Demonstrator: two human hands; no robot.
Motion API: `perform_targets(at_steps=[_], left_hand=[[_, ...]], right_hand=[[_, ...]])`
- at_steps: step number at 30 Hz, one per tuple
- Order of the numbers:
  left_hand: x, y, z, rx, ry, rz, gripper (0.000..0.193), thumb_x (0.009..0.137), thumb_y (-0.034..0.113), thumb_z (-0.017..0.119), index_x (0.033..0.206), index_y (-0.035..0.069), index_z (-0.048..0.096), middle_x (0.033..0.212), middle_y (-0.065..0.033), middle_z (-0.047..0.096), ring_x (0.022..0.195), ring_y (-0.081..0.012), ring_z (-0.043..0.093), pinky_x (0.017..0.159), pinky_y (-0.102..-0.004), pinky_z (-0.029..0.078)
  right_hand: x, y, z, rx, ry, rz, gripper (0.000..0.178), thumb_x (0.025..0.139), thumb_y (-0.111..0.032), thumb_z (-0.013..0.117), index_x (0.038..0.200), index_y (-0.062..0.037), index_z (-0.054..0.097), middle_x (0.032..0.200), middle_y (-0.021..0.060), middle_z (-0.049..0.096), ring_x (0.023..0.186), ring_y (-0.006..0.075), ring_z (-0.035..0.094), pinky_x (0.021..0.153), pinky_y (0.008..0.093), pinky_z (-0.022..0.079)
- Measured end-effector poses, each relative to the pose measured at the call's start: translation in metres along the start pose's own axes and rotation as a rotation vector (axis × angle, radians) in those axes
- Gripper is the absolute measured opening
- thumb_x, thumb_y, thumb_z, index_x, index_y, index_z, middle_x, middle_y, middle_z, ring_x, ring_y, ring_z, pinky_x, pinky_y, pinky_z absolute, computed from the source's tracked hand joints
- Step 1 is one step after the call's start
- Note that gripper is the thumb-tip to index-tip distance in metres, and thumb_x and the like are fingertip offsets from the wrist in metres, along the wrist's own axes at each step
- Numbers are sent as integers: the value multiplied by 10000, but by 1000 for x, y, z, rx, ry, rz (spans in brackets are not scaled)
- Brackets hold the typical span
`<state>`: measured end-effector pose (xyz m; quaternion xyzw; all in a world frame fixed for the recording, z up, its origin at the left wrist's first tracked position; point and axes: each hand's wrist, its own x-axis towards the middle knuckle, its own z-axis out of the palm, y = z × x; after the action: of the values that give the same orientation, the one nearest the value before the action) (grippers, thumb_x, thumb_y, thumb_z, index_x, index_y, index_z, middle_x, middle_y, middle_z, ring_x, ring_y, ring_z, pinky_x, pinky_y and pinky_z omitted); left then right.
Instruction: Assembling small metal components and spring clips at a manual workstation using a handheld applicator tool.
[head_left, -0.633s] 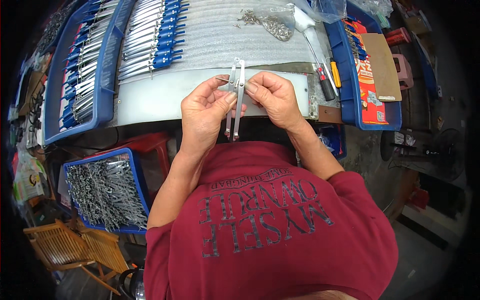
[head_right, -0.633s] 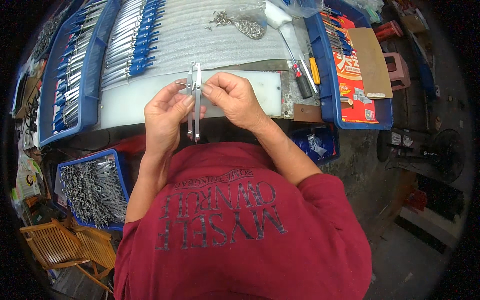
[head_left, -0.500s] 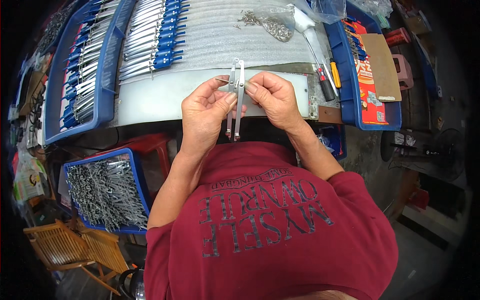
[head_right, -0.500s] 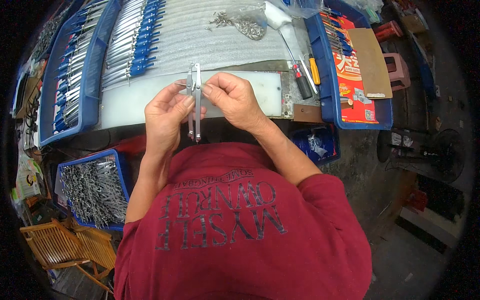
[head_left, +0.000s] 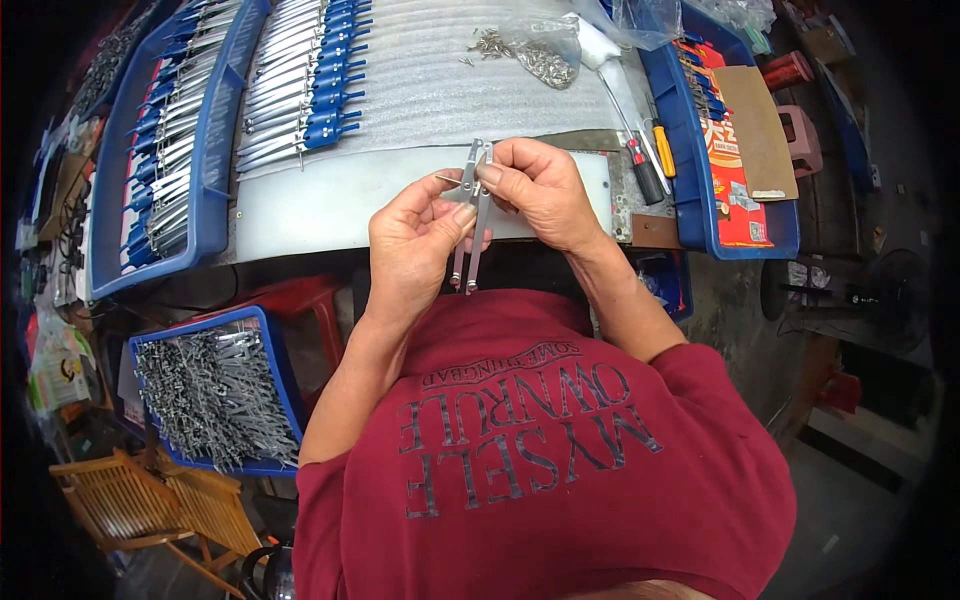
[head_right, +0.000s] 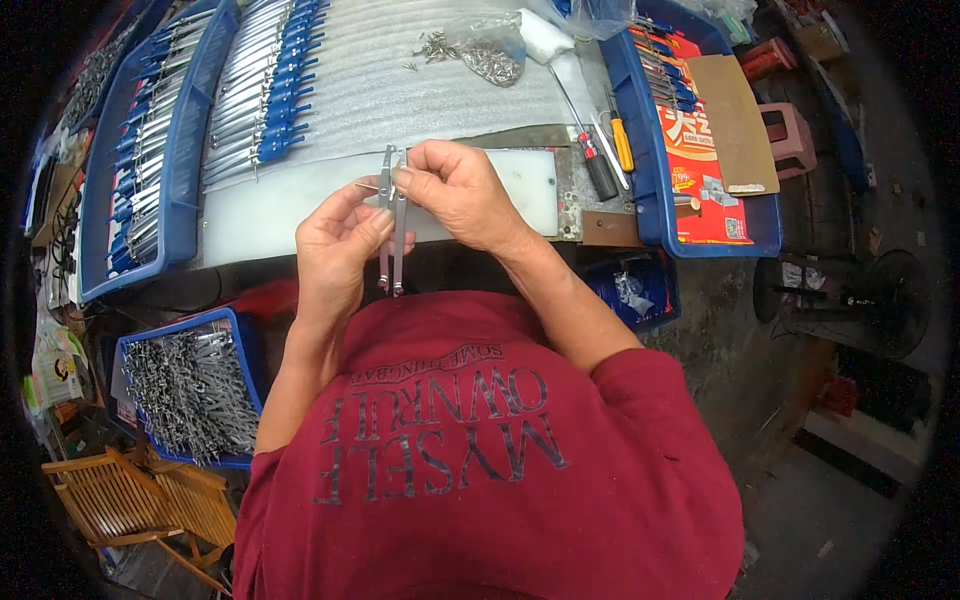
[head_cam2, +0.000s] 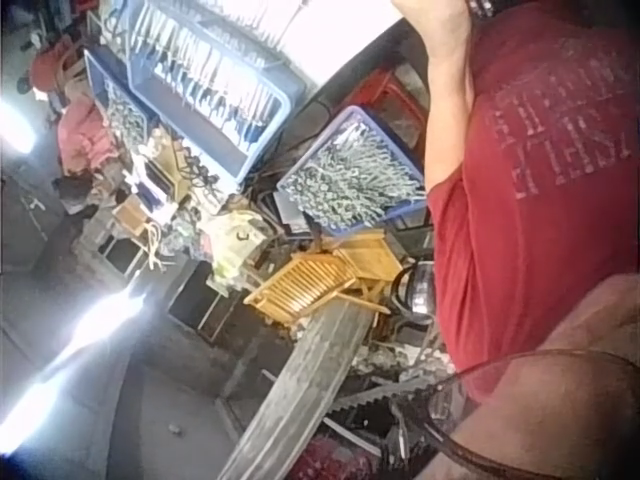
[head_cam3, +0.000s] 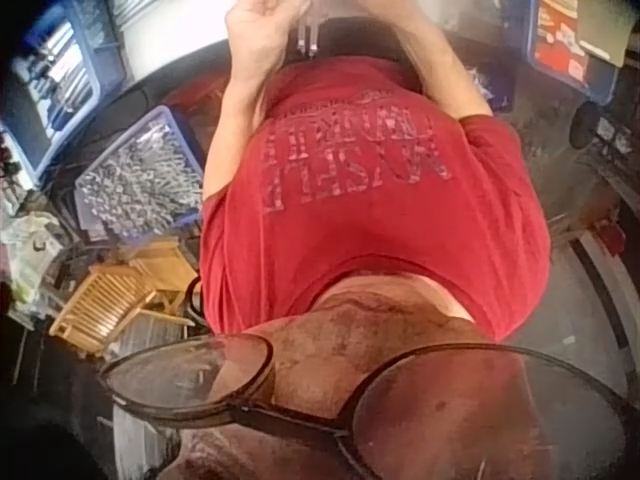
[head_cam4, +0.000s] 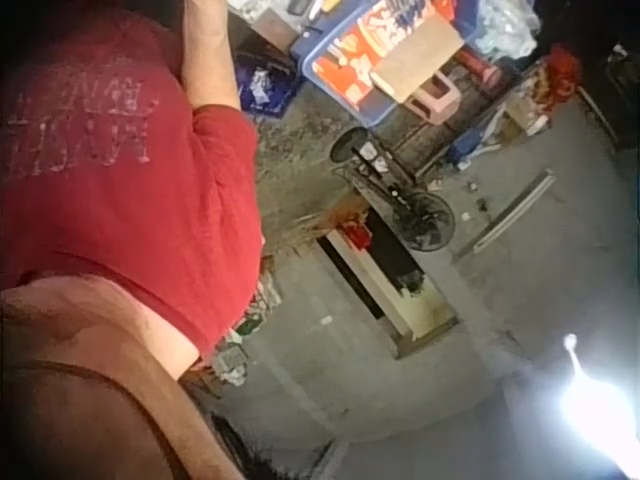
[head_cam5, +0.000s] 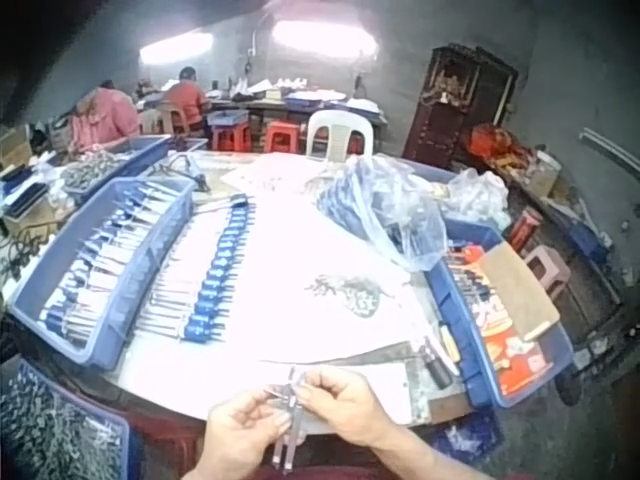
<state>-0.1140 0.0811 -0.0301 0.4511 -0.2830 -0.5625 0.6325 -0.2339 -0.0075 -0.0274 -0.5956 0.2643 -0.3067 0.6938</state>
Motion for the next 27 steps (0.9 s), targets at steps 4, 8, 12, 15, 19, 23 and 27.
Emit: perform_targets(at_steps=[4, 8, 12, 15, 19, 23, 27], left_hand=[[0, 3, 2, 23, -7, -9, 292, 768, 17, 523, 1036, -69, 447, 730, -97, 557, 612, -167, 578, 544, -227, 473], [-1, 4, 4, 44, 7, -15, 232, 779, -6, 501, 995, -83, 466, 738, -95, 572, 626, -126, 573, 543, -206, 476], [-1, 4, 6, 24, 24, -33, 197, 777, -3, 506, 953, -89, 489, 751, -103, 578, 630, -129, 574, 547, -205, 475], [0, 3, 5, -3, 45, -33, 216, 767, 8, 521, 959, -87, 486, 758, -104, 569, 613, -162, 578, 547, -224, 478], [1, 1, 3, 15, 74, -2, 196, 771, 9, 521, 943, -82, 501, 761, -101, 571, 614, -151, 575, 550, -221, 478], [2, 1, 4, 48, 74, 28, 184, 772, 19, 528, 931, -73, 516, 760, -103, 576, 612, -132, 570, 550, -214, 475], [2, 1, 2, 86, 64, 19, 166, 774, 23, 528, 914, -66, 524, 748, -101, 578, 612, -123, 567, 557, -208, 473]], right_hand=[[-2, 1, 1, 22, 45, 2, 113, 787, -114, 524, 733, -14, 524, 592, -32, 453, 499, 28, 368, 446, 168, 295], [-3, 3, 3, 53, 83, 2, 105, 786, -108, 523, 743, -12, 526, 595, -32, 456, 498, 26, 365, 447, 167, 295], [-3, 3, 4, 52, 97, -20, 104, 786, -109, 523, 757, -9, 529, 597, -31, 458, 498, 24, 365, 447, 166, 296], [-2, 2, 4, 66, 99, -21, 113, 790, -116, 523, 764, -7, 531, 600, -26, 466, 499, 26, 368, 446, 165, 297], [-1, 4, 2, -28, 34, 17, 139, 792, -139, 537, 763, -4, 528, 617, -19, 482, 538, 31, 418, 470, 172, 339], [-3, 9, -2, -217, -6, 17, 137, 781, -135, 557, 777, -2, 528, 638, -14, 493, 580, 37, 457, 509, 182, 382], [-2, 9, 0, -172, 10, 31, 125, 768, -117, 571, 793, -1, 531, 660, -8, 506, 594, 39, 464, 529, 177, 390]])
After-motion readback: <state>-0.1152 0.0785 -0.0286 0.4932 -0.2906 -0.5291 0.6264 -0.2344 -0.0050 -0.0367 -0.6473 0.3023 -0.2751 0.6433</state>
